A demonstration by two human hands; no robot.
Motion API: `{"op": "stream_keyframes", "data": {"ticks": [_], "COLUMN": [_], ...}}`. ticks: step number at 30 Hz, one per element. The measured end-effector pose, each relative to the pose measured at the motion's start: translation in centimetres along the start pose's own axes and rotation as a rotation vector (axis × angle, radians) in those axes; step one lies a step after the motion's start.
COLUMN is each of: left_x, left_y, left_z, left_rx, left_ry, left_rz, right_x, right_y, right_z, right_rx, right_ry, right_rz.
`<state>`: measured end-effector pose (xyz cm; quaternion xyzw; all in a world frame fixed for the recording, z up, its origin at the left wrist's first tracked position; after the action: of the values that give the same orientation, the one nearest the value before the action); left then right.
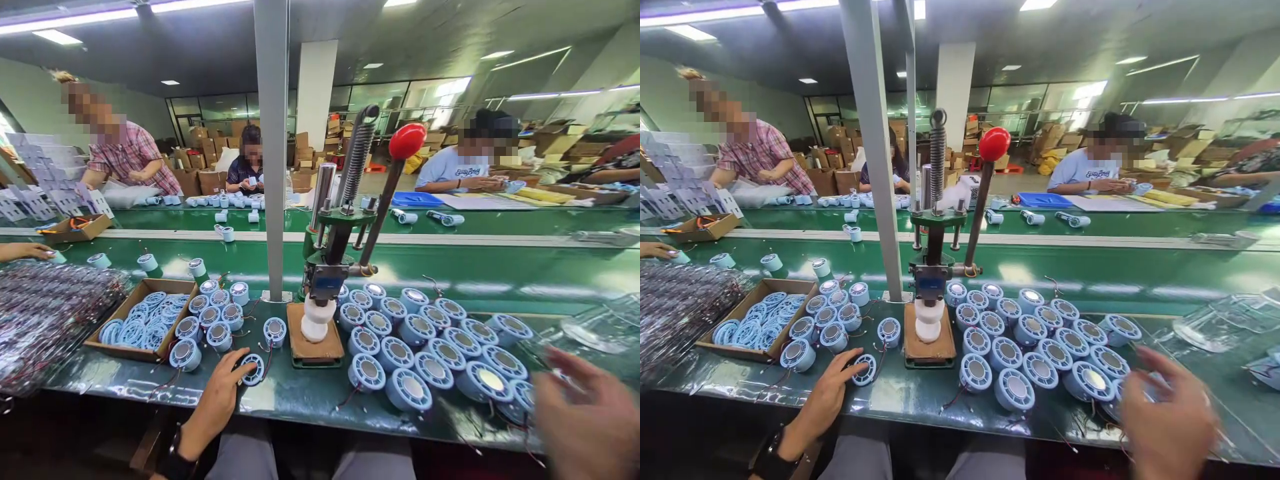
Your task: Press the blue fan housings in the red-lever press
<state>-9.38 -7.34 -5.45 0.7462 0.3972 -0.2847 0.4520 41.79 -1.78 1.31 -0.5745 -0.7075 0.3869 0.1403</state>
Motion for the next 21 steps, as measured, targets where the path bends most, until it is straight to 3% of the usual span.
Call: {"op": "stream_keyframes", "data": {"ticks": [1, 4, 6, 8, 10, 12, 15, 18, 21], "left_x": [0.3, 1.1, 1.6, 1.9, 2.0, 1.8, 1.4, 1.4, 1.7], "left_y": [0.0, 0.4, 0.5, 0.4, 0.0, -0.3, -0.3, -0.1, 0.1], "left_z": [0.1, 0.1, 0.1, 0.1, 0.2, 0.4, 0.5, 0.4, 0.1], "left_rx": [-0.022, -0.058, -0.071, -0.082, -0.079, -0.046, -0.028, -0.106, -0.119], "left_ry": [0.013, 0.05, 0.094, 0.134, 0.142, 0.111, 0.088, 0.102, 0.06], "left_rz": [0.008, -0.017, -0.065, -0.111, -0.117, -0.08, -0.039, -0.065, -0.057], "right_x": [0.8, 5.3, 8.8, 12.0, 13.6, 13.5, 11.1, 8.5, 7.2], "right_y": [-3.1, -13.4, -18.1, -20.8, -21.7, -21.3, -19.0, -15.9, -13.8], "right_z": [3.6, 15.3, 21.2, 24.7, 26.3, 27.0, 27.4, 27.2, 26.5], "right_rx": [-0.036, -0.362, -0.448, -0.45, -0.439, -0.451, -0.458, -0.42, -0.344], "right_ry": [-0.11, -0.636, -0.8, -0.866, -0.885, -0.893, -0.903, -0.896, -0.901], "right_rz": [-0.049, -0.456, -0.445, -0.341, -0.298, -0.35, -0.489, -0.596, -0.619]}}
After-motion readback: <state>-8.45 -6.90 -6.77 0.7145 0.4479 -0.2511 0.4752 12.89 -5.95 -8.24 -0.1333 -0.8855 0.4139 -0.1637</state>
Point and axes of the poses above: each hand's wrist, its own z-axis away from the middle knuckle, its own x-axis out of the palm, y = z × x, the point moved 3 cm from there along -z, towards the middle knuckle, and after that the axes turned 10 degrees about y, right-handed, at the moved point
